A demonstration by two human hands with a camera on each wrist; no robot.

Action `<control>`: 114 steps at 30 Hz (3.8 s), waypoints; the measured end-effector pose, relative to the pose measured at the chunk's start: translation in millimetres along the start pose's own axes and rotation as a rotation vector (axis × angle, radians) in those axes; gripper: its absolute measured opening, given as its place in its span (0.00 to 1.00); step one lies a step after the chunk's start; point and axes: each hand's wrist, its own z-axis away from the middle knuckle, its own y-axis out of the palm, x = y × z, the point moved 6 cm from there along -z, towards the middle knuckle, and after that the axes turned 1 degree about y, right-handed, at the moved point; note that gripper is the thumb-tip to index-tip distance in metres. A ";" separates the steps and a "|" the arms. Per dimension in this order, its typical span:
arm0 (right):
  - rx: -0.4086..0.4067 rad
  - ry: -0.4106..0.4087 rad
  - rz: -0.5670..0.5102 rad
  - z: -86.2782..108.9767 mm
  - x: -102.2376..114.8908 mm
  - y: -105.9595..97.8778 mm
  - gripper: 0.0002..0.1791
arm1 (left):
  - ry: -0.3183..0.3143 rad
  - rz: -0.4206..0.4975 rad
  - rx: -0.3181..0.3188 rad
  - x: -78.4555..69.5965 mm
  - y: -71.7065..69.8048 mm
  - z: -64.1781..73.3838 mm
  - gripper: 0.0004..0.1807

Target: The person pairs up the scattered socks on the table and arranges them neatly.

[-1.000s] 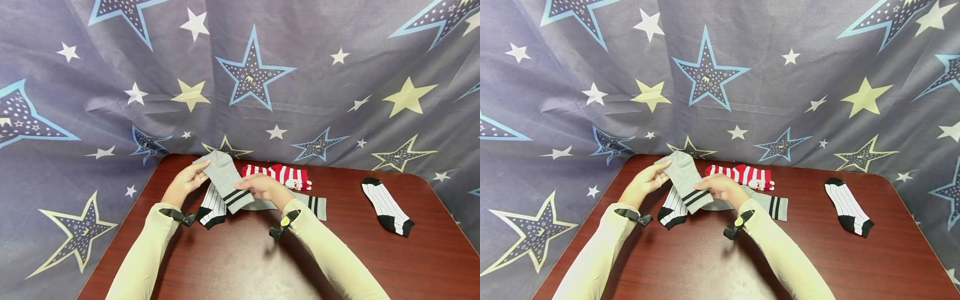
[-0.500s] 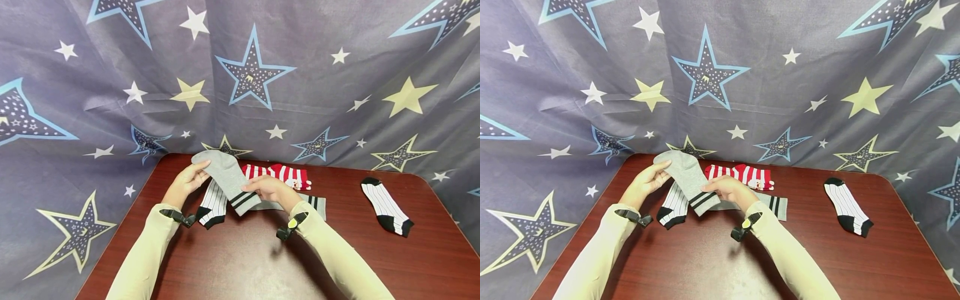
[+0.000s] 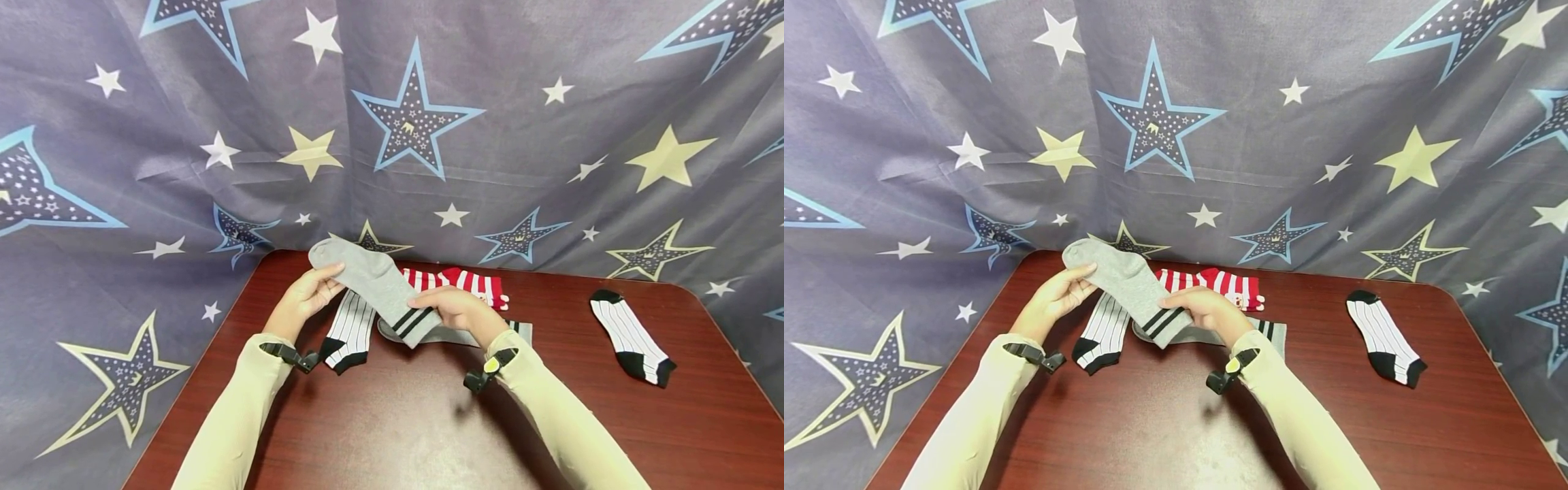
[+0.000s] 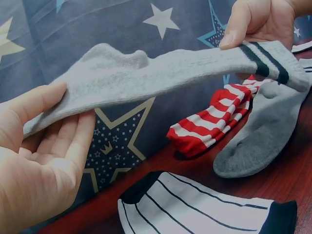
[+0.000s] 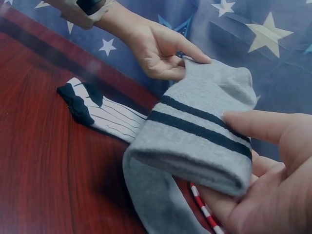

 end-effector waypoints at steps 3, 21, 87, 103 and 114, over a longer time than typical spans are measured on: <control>-0.004 -0.005 0.005 2.9 -0.5 -5.9 0.09 | -0.011 -0.032 0.012 1.1 -0.3 0.5 0.20; -0.038 -0.010 0.015 18.5 -3.8 -38.1 0.06 | -0.063 -0.098 0.132 11.5 0.1 -0.3 0.26; -0.030 0.035 0.073 108.2 -14.4 -153.2 0.16 | -0.424 -0.646 0.101 85.9 43.4 -28.8 0.09; -0.044 0.067 0.091 104.9 -25.4 -152.9 0.15 | -0.485 -0.720 0.041 89.8 38.9 -24.8 0.11; -0.093 0.064 0.148 104.3 -29.8 -152.3 0.14 | -0.479 -0.829 -0.027 93.3 33.7 -27.7 0.03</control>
